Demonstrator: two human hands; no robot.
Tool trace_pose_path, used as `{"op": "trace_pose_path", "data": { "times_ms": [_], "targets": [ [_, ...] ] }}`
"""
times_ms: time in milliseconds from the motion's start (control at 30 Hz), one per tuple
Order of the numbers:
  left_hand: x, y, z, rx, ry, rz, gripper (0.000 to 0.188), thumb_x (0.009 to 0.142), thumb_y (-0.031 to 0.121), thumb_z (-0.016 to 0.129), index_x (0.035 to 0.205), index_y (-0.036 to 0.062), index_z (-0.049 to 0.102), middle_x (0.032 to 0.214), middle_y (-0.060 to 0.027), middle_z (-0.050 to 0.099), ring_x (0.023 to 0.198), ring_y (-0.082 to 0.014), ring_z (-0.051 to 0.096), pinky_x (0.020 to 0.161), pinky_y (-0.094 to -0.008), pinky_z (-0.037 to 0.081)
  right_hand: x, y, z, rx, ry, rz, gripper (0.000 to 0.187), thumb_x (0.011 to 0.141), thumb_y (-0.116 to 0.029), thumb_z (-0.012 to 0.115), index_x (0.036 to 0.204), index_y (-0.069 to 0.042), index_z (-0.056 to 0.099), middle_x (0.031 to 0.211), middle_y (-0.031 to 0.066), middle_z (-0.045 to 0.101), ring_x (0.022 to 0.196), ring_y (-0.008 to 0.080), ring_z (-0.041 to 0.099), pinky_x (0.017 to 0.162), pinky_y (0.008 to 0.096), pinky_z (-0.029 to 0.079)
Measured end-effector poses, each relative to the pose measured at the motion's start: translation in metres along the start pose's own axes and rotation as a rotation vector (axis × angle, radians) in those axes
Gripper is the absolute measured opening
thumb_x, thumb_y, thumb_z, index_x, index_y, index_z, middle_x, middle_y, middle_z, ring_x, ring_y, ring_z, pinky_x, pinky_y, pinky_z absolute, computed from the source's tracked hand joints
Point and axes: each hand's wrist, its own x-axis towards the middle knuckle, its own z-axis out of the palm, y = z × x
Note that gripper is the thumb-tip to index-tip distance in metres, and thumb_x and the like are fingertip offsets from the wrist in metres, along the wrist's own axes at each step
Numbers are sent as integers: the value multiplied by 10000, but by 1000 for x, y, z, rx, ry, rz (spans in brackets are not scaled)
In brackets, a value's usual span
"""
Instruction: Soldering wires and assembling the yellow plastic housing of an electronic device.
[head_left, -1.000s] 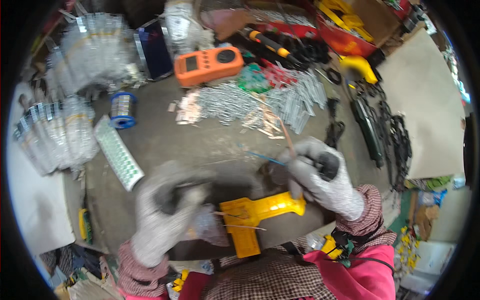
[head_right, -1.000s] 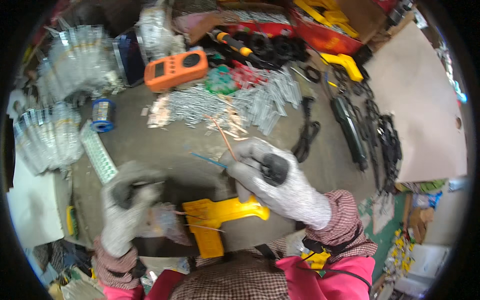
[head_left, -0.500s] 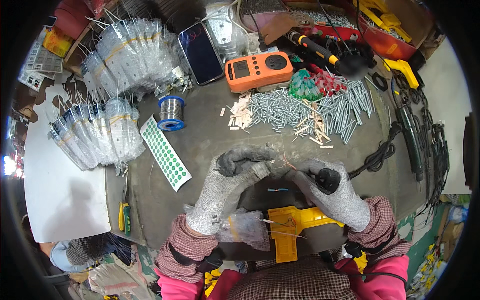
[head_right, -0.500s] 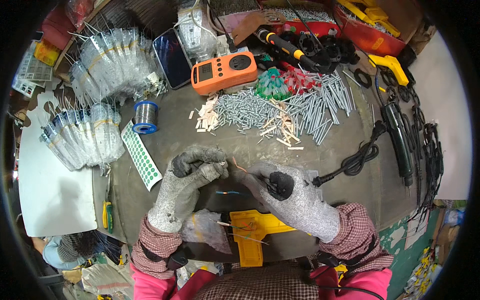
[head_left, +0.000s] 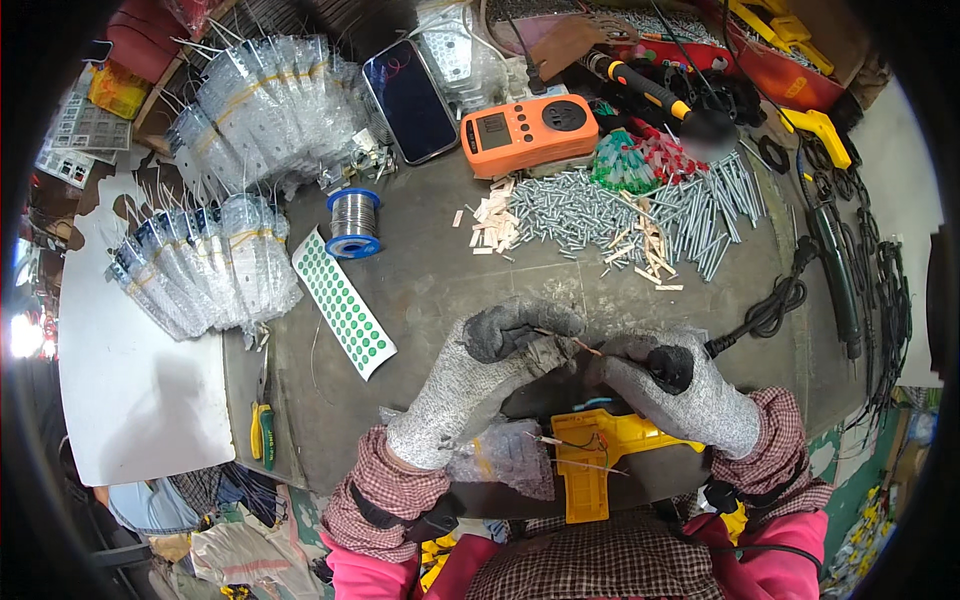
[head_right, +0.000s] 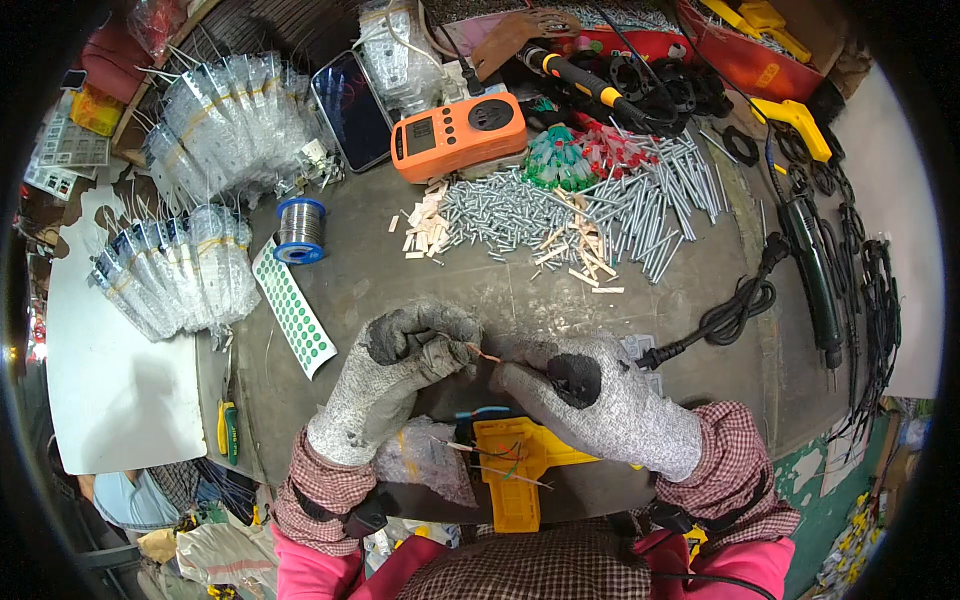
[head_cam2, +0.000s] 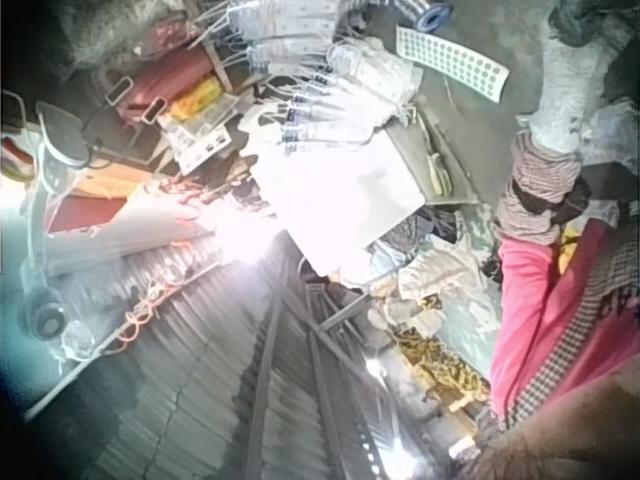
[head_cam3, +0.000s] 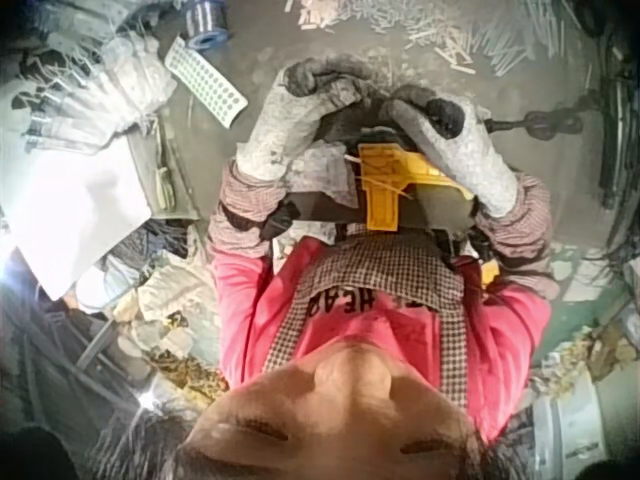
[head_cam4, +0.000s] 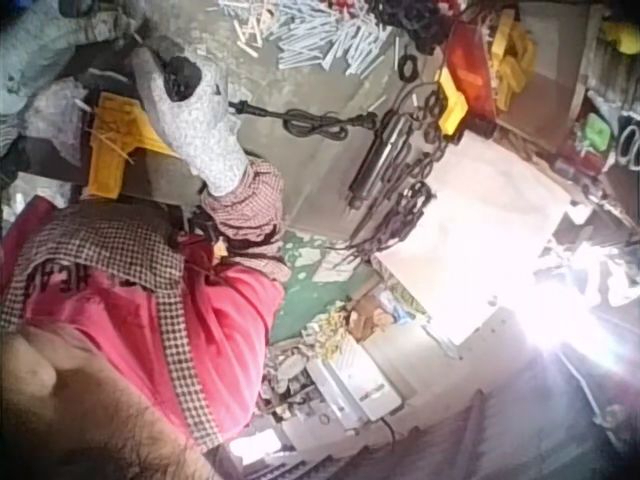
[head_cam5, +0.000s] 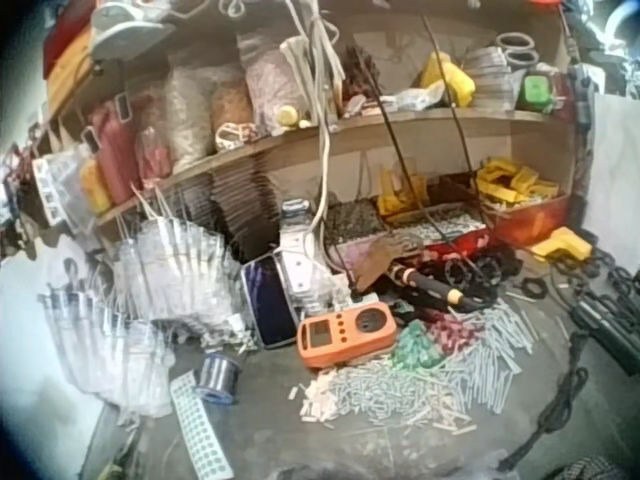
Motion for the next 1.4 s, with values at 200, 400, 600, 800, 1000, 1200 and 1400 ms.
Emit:
{"op": "trace_pose_path", "data": {
  "times_ms": [200,400,600,800,1000,1200,1400],
  "targets": [
    [-5,-7,8,239,36,225,207,895,-32,674,1100,-17,645,1012,-104,668,951,-171,652,837,-300,537,6,-13,-5,114,-65,313,195,966,-144,548,938,-10,687,747,90,657,689,118,623,646,283,503],
    [-5,-8,7,478,3,352,252,866,-118,652,1099,-27,620,1044,-118,626,1005,-218,646,893,-341,529,3,2,-5,-46,-85,124,314,946,-316,611,1156,-100,700,908,176,710,778,298,707,667,372,530],
    [-6,-11,8,208,-93,233,269,861,-126,639,1111,-29,619,1043,-142,637,1030,-242,644,915,-364,529,1,3,-12,-101,-147,58,279,923,-307,622,1082,-99,716,880,184,701,778,349,690,667,405,534],
    [-2,-1,8,646,-176,409,255,859,-137,635,1087,-28,608,1073,-150,650,1022,-249,656,908,-371,541,1,-2,-16,-90,-118,132,246,929,-264,615,1029,-65,720,800,175,692,760,321,699,676,392,536],
    [-11,-21,15,211,-14,337,209,869,-95,666,1063,-35,619,1074,-125,646,995,-215,660,866,-333,546,2,-1,-16,125,-92,118,239,932,-193,623,1084,-24,696,848,155,707,766,282,707,709,365,540],
    [-7,-7,16,315,-64,354,220,862,-111,671,1063,-33,629,1079,-118,643,1031,-204,658,891,-325,549,-2,8,-21,-45,-50,-86,233,930,-184,635,1103,-33,671,957,165,697,869,254,687,773,366,530],
    [-6,-13,17,168,-15,294,249,821,-129,704,1038,-18,651,1071,-116,649,1036,-212,664,883,-342,546,0,-4,-21,36,-53,-11,193,957,-51,538,1145,-47,580,812,74,621,797,152,620,715,323,495]
  ]
}}
